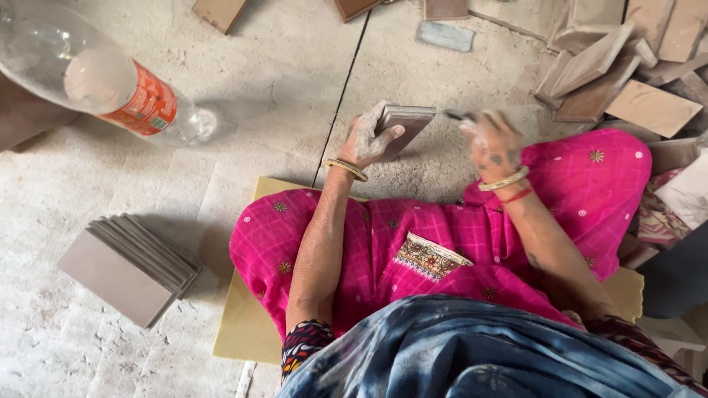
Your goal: The person sits on the floor and sands the edges and faces of small rectangular wooden blocks using a sanding block. They handle the blocks one at a time, turning them over to sand multiple sides, and place finished pieces into a nearby stack.
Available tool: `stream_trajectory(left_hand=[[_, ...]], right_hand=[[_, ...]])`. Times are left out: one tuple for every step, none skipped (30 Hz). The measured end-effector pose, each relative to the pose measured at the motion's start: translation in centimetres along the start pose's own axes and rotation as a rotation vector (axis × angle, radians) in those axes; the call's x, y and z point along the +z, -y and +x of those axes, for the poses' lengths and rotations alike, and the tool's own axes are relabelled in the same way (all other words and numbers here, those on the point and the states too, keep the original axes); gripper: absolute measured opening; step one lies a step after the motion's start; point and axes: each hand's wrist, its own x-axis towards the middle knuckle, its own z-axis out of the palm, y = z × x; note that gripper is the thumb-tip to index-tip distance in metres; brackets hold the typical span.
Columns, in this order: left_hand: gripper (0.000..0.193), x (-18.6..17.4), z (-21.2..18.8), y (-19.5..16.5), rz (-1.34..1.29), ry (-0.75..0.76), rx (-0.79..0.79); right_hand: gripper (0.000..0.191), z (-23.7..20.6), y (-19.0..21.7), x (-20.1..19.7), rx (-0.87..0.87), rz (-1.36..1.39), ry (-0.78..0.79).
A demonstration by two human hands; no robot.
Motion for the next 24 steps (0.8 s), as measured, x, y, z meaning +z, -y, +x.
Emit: stream_trajectory(left_hand=[[0.029,0.2,0.1,-0.2,0.011,0.004,0.013],[0.028,0.3,0.3,-0.4,0.000,0.009,0.026],[0.027,0.4,0.3,-0.5,-0.011,0.009,0.037],[0.027,0.4,0.3,-0.6,-0.020,0.007,0.047],[0.027,0.4,0.3,-0.7,-0.005,0.015,0.015],[0.026,0.4,0.3,-0.6,0.008,0.022,-0.018],[0.026,0.3,0.3,-0.6,0.021,0.030,-0.049],[0.026,0.3,0.3,-0.4,0.049,0.012,-0.011],[0.026,0.4,0.3,-0.3,0.078,-0.003,0.026],[0.027,0.6,0.4,-0.1,0.107,-0.016,0.065],[0.026,0.7,0.5,0.2,0.137,-0.028,0.095],[0.026,1.0,0.5,0.4,0.166,-0.038,0.124],[0.026,1.3,0.6,0.8,0.197,-0.049,0.156],[0.026,1.5,0.7,1.1,0.181,-0.032,0.132],[0.025,1.8,0.8,1.4,0.167,-0.014,0.107],[0.025,2.0,0.9,1.6,0.153,0.002,0.081],[0.038,2.3,0.9,1.8,0.171,-0.046,0.163],[0.052,2.6,1.0,1.9,0.190,-0.093,0.244],[0.066,2.7,1.0,2.0,0.208,-0.137,0.326],[0.065,2.8,0.9,2.0,0.192,-0.134,0.326],[0.064,2.8,0.9,2.0,0.176,-0.133,0.323],[0.064,2.7,0.8,2.0,0.161,-0.135,0.318],[0.057,2.7,0.7,2.0,0.210,-0.100,0.231],[0.050,2.7,0.6,2.1,0.257,-0.064,0.150]], right_hand=[[0.012,0.6,1.0,0.0,-0.065,-0.024,-0.022],[0.014,1.1,2.0,0.0,-0.133,-0.044,-0.041],[0.017,1.6,2.8,-0.1,-0.204,-0.061,-0.058],[0.020,2.0,3.5,-0.3,-0.207,-0.080,-0.054],[0.024,2.2,4.1,-0.4,-0.212,-0.098,-0.049],[0.028,2.5,4.5,-0.6,-0.218,-0.115,-0.042],[0.028,2.7,4.8,-0.7,-0.226,-0.126,-0.062],[0.028,2.9,4.9,-0.8,-0.234,-0.137,-0.081],[0.028,3.0,5.0,-0.7,-0.240,-0.150,-0.100],[0.022,3.2,5.0,-0.6,-0.256,-0.181,-0.085],[0.016,3.4,5.0,-0.4,-0.268,-0.212,-0.071],[0.011,3.6,5.0,-0.1,-0.278,-0.244,-0.055],[0.008,3.9,5.0,0.2,-0.313,-0.241,-0.061],[0.005,4.1,5.2,0.6,-0.349,-0.237,-0.070],[0.002,4.3,5.4,1.0,-0.384,-0.231,-0.077],[0.003,4.5,5.7,1.4,-0.419,-0.251,-0.090],[0.005,4.6,6.1,1.7,-0.455,-0.271,-0.105],[0.008,4.7,6.4,2.0,-0.490,-0.291,-0.121],[0.006,4.7,6.7,2.3,-0.502,-0.276,-0.121],[0.009,4.7,6.9,2.4,-0.514,-0.261,-0.122],[0.014,4.6,6.9,2.4,-0.527,-0.244,-0.120],[0.010,4.5,6.6,2.3,-0.523,-0.234,-0.139],[0.007,4.4,6.3,2.2,-0.521,-0.224,-0.161],[0.004,4.4,5.7,1.9,-0.519,-0.217,-0.185]])
